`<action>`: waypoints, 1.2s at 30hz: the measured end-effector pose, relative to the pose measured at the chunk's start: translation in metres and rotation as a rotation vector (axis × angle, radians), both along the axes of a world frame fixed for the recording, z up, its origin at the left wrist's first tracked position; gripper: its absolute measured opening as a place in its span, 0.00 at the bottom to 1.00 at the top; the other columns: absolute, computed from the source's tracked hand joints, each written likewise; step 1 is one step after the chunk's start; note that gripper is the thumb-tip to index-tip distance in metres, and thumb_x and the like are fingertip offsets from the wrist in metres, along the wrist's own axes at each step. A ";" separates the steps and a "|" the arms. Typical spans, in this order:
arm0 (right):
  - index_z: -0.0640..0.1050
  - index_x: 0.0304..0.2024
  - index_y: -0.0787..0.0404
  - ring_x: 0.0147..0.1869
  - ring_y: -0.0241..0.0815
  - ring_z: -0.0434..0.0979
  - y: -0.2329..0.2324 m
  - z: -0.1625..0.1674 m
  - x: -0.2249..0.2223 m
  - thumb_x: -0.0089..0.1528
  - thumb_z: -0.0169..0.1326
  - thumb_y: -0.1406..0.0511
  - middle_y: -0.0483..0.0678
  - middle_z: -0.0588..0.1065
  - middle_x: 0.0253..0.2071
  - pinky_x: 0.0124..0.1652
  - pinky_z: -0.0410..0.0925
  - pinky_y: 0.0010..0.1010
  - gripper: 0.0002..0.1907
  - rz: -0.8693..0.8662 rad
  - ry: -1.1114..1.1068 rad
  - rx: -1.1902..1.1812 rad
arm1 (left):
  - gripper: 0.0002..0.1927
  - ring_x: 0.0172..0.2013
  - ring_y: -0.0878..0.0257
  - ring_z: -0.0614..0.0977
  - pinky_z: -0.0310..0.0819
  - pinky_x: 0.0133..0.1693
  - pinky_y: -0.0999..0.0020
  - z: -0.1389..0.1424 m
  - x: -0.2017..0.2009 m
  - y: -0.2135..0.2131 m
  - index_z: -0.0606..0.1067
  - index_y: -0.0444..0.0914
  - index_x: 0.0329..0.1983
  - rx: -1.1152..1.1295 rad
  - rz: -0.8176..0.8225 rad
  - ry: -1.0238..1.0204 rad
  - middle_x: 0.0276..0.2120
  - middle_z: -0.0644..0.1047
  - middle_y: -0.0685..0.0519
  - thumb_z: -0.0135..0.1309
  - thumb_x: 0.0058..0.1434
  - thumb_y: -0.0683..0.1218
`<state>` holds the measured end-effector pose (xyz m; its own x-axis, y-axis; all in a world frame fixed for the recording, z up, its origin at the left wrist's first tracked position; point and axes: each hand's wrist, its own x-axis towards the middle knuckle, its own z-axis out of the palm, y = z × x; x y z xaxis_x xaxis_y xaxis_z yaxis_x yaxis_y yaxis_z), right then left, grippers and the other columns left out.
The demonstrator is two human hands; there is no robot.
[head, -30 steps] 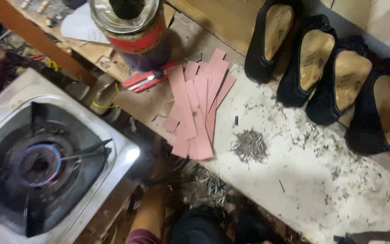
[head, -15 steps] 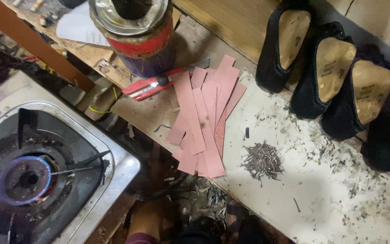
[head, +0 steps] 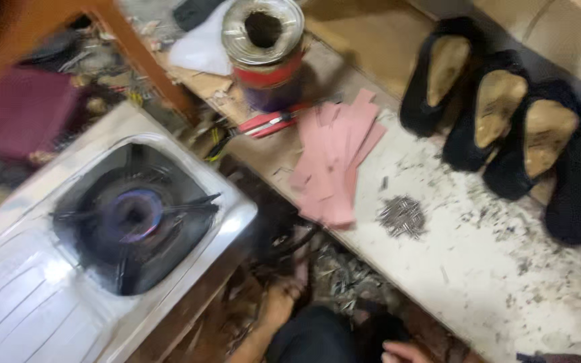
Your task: The person cuts a pink abrasive sheet into strips with scissors, then holds a shoe on a wooden last on their lap and sands the sole and upper edges with the cut abrasive pieces, working through several shoes one at a time.
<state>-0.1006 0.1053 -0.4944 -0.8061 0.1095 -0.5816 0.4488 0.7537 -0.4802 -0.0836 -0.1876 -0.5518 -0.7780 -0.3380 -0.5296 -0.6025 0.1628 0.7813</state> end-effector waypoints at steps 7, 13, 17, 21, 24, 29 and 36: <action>0.86 0.45 0.56 0.31 0.39 0.79 0.002 0.064 0.033 0.57 0.66 0.59 0.50 0.81 0.27 0.35 0.73 0.31 0.16 0.268 0.309 -0.098 | 0.09 0.39 0.61 0.85 0.78 0.42 0.68 0.126 0.183 -0.028 0.83 0.32 0.37 0.209 0.082 0.296 0.38 0.83 0.51 0.55 0.55 0.37; 0.84 0.48 0.54 0.36 0.41 0.85 -0.021 0.148 0.073 0.59 0.60 0.55 0.48 0.85 0.34 0.39 0.75 0.32 0.18 0.457 0.352 -0.015 | 0.11 0.40 0.65 0.80 0.74 0.45 0.69 0.257 0.215 -0.103 0.81 0.35 0.45 -0.177 0.439 0.264 0.38 0.83 0.50 0.57 0.61 0.44; 0.84 0.48 0.54 0.41 0.40 0.87 -0.021 0.170 0.093 0.60 0.58 0.56 0.46 0.86 0.39 0.43 0.76 0.31 0.17 0.518 0.355 -0.018 | 0.13 0.37 0.65 0.83 0.77 0.41 0.72 0.304 0.192 -0.162 0.81 0.31 0.47 -0.296 0.411 0.703 0.36 0.84 0.49 0.54 0.61 0.40; 0.83 0.49 0.55 0.45 0.41 0.86 -0.008 0.177 0.107 0.62 0.56 0.56 0.46 0.85 0.42 0.46 0.75 0.33 0.17 0.586 0.397 -0.009 | 0.12 0.35 0.64 0.84 0.77 0.39 0.72 0.332 0.191 -0.169 0.82 0.29 0.44 -0.197 0.432 0.549 0.35 0.84 0.46 0.54 0.60 0.40; 0.83 0.50 0.56 0.44 0.41 0.85 -0.004 0.191 0.113 0.61 0.58 0.56 0.48 0.84 0.43 0.46 0.75 0.33 0.18 0.560 0.446 -0.050 | 0.13 0.35 0.63 0.83 0.77 0.39 0.71 0.338 0.205 -0.155 0.82 0.29 0.45 -0.235 0.408 0.545 0.35 0.84 0.46 0.53 0.59 0.38; 0.79 0.55 0.60 0.39 0.38 0.83 0.003 0.220 0.124 0.60 0.58 0.60 0.48 0.84 0.39 0.42 0.74 0.31 0.22 0.444 0.342 -0.350 | 0.11 0.41 0.61 0.84 0.75 0.47 0.67 0.338 0.261 -0.072 0.81 0.34 0.40 -0.334 0.023 0.559 0.38 0.83 0.50 0.52 0.57 0.36; 0.78 0.53 0.65 0.42 0.32 0.81 0.052 0.244 0.185 0.56 0.60 0.67 0.46 0.82 0.39 0.43 0.73 0.25 0.22 0.671 0.317 -0.615 | 0.15 0.47 0.54 0.85 0.79 0.52 0.61 0.306 0.305 0.051 0.80 0.37 0.46 -0.045 -0.526 0.640 0.44 0.83 0.50 0.56 0.54 0.39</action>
